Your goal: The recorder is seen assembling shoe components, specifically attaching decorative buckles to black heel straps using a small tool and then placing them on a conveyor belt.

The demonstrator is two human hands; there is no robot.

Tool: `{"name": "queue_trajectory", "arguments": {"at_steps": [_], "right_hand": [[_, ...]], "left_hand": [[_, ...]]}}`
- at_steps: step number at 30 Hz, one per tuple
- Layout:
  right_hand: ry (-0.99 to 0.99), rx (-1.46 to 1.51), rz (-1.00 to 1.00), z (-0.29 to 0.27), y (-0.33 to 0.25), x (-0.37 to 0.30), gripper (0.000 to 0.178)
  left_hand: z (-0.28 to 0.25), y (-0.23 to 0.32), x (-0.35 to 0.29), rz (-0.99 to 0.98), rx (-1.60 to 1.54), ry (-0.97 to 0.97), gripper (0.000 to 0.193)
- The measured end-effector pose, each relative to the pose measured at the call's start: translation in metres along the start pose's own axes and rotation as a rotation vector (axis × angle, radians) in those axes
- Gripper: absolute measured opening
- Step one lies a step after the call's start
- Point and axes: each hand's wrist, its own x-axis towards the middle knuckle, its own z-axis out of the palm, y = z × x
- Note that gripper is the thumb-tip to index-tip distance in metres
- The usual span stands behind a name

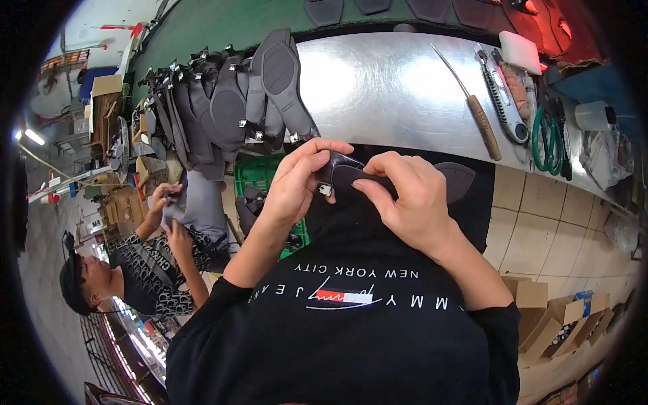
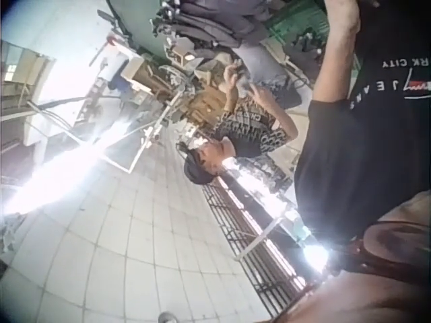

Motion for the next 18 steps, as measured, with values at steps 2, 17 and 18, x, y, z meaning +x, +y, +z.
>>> {"name": "queue_trajectory", "arguments": {"at_steps": [2,17,18], "right_hand": [[-0.001,-0.027,-0.008,0.001,0.0,0.0,0.019],[-0.043,0.024,0.088,0.0,0.001,-0.004,0.017],[-0.041,0.022,0.089,-0.001,0.0,-0.003,0.017]], "left_hand": [[0.006,-0.002,0.0,0.028,0.096,0.05,0.026],[0.012,-0.011,-0.004,0.119,0.366,0.016,0.016],[0.012,-0.011,-0.003,0.119,0.366,0.012,0.016]]}}
